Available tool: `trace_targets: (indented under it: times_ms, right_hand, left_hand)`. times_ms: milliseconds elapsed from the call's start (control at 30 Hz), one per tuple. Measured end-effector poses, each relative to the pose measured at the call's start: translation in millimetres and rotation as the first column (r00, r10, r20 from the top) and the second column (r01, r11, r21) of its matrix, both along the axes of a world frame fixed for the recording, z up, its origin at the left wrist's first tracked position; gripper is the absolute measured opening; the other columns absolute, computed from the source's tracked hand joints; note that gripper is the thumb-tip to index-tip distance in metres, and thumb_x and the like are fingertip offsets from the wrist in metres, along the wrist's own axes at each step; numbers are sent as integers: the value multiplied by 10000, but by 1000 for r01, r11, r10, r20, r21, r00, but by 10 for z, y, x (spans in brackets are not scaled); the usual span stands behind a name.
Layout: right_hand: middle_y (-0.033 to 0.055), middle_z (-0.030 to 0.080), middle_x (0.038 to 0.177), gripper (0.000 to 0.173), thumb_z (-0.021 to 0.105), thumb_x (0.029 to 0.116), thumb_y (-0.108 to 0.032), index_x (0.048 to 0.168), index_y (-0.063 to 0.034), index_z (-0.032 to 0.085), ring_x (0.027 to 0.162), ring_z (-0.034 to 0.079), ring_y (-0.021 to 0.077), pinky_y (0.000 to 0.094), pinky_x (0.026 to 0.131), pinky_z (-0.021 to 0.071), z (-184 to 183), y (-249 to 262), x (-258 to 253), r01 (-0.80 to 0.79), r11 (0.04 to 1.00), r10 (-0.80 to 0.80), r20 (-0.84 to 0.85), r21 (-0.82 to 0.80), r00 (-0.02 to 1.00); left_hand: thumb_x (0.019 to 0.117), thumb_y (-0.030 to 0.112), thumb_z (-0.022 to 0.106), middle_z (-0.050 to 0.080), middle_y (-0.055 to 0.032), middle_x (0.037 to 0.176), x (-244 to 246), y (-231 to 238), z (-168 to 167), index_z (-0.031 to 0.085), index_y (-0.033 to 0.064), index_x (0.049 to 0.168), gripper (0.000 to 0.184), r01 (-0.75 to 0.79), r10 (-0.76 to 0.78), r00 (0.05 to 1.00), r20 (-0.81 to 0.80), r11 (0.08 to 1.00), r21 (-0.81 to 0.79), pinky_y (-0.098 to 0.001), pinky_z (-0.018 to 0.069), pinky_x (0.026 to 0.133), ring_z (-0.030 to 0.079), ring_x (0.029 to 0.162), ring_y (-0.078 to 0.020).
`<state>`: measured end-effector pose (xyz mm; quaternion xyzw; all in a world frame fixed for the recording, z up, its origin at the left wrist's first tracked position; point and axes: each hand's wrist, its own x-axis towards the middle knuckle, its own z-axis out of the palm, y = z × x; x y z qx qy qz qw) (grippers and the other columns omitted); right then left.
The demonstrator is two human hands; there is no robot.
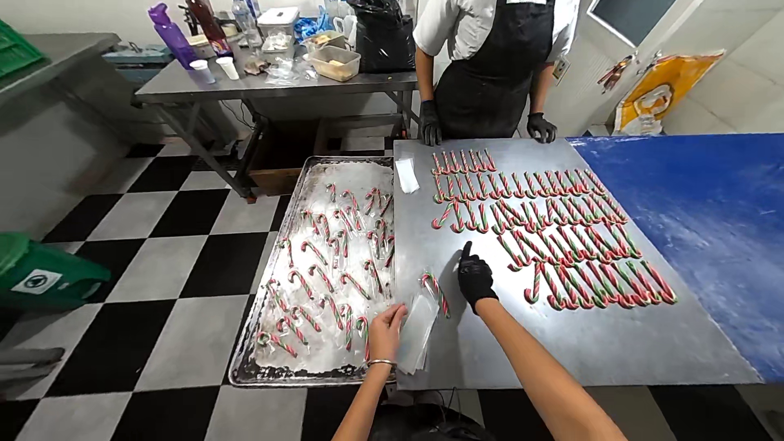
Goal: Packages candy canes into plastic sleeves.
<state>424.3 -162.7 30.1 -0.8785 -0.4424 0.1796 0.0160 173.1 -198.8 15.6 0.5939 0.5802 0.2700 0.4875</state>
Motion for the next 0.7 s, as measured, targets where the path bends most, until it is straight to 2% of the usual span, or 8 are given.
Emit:
trace_targets:
  times_ms: [100,200,267,333,500,567,633,700]
  right_hand:
    - [282,588,1301,617,476,1048,-120,1621,-92,249,1163,605,465,588,961,492,67,-212,-213,-126,991,126,-5,-44,992]
    - [218,633,1222,457,531,1026,-178,1481,-131,522,967,678,371,543,818,563,446,-581,-171,-35,949,121,-259,312,958]
    - [71,713,1075,394,628,993,-173,1382,-120,588,818,710,183,369,691,616,804,-844,-276,175,767,210,-499,618,841]
    - [52,755,1059,439,659,952,-131,1376,-60,572,869,744,180,348,729,647,1152,-1067,-493,350,589,321,-608,728,726]
    - [60,765,1074,370,680,925,-86,1268,42,632,915,749,146,306,786,643,1214,-1313,-817,293,387,382,-441,874,812]
    - [70,726,1231,337,698,925,-162,1234,-26,705,1015,734,145,313,849,624,1150,-1366,-785,92,480,390,-306,873,869]
    - [79,575,1470,527,724,912,-310,1405,-149,633,1064,701,175,383,851,598,1108,-1440,-731,-117,679,452,-287,725,845]
    - [26,696,1274,570,747,899,-244,1434,-121,589,937,712,95,304,813,607,1021,-1503,-716,-45,779,440,-495,625,750]
  left_hand:
    - [938,139,744,792,-52,903,9,-15,120,797,24,1010,146,-97,98,980,174,995,-12,-279,612,857,755,838,-88]
    - [875,201,807,790,-18,909,-48,-28,168,817,75,967,157,-71,45,979,197,989,130,-289,597,892,744,883,-78]
    - [873,254,799,794,0,929,-55,-57,194,823,96,1009,209,-15,-53,982,181,935,355,-352,560,969,741,927,-103]
    - [871,259,799,801,7,949,-5,-89,320,825,101,1026,223,24,-136,975,176,850,525,-382,531,1020,751,929,-105]
    - [914,220,765,799,4,1018,171,-183,702,814,105,1050,185,72,-323,918,231,708,703,-368,507,1074,748,980,-79]
    - [933,153,746,800,-11,1004,233,-228,785,815,93,1035,136,50,-347,883,315,738,673,-365,537,1050,754,974,-105]
    - [927,111,743,797,-25,982,288,-307,838,819,73,1001,112,73,-366,852,375,791,607,-330,587,972,753,960,-127]
    - [928,108,743,788,-53,1014,321,-393,847,810,50,983,105,160,-442,809,388,800,578,-314,598,961,742,1018,-141]
